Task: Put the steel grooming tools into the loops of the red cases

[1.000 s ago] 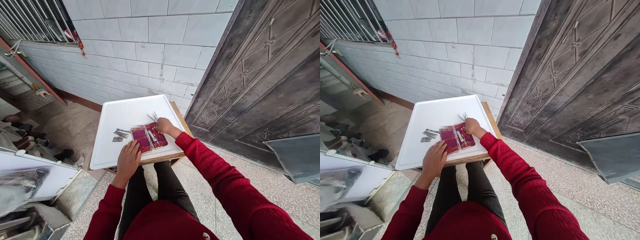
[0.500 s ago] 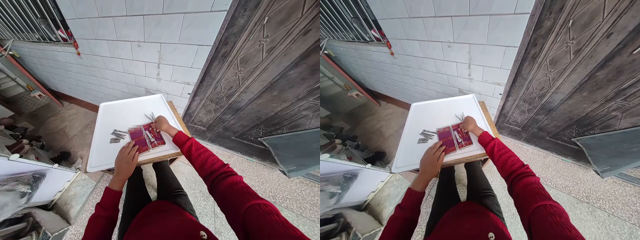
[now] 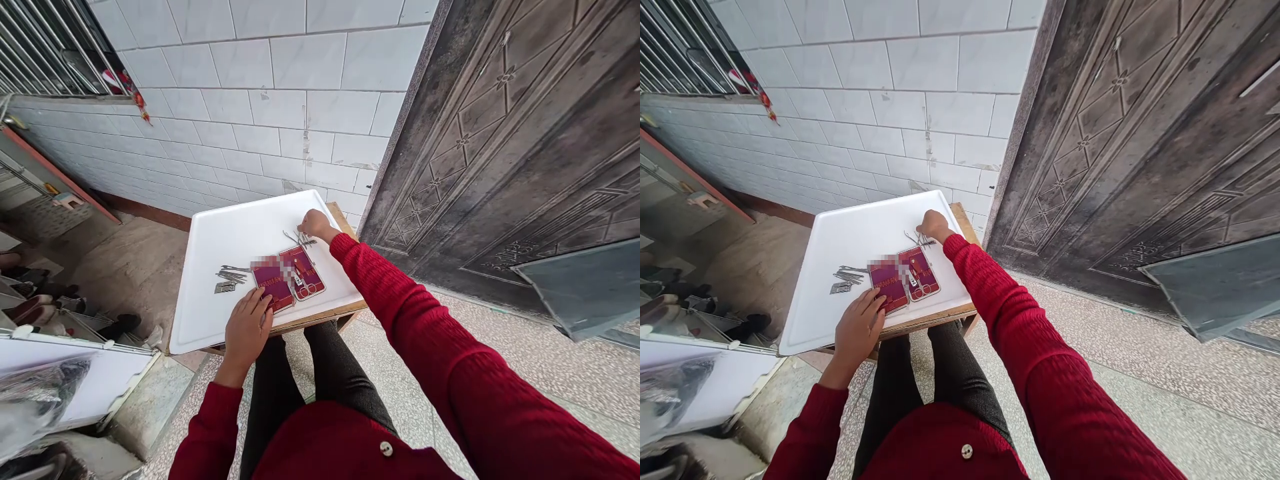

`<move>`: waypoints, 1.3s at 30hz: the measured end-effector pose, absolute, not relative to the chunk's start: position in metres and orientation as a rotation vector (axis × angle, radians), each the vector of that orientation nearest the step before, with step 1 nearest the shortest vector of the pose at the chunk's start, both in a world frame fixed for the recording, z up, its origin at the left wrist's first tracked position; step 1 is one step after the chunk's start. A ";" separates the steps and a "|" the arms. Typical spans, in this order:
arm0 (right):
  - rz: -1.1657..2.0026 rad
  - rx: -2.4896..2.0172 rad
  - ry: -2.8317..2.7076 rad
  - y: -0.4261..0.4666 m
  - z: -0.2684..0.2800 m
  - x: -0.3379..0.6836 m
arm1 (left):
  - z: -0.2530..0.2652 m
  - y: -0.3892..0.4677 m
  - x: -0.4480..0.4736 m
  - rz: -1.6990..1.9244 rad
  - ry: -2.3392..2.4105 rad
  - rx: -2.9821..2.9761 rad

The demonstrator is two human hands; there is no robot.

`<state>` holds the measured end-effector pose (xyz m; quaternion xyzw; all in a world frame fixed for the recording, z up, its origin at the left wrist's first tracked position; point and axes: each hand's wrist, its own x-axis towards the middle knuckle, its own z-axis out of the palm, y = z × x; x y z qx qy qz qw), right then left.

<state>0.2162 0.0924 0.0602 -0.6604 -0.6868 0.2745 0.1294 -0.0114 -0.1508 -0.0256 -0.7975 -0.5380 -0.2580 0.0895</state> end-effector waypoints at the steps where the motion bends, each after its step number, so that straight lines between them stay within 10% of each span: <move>1: 0.791 -1.933 -2.022 0.093 0.059 0.216 | -0.025 -0.151 -0.011 -0.764 -1.602 -2.373; 39: 0.509 -1.860 -2.230 -0.050 0.056 0.272 | -0.029 -0.150 -0.009 -0.807 -1.609 -2.356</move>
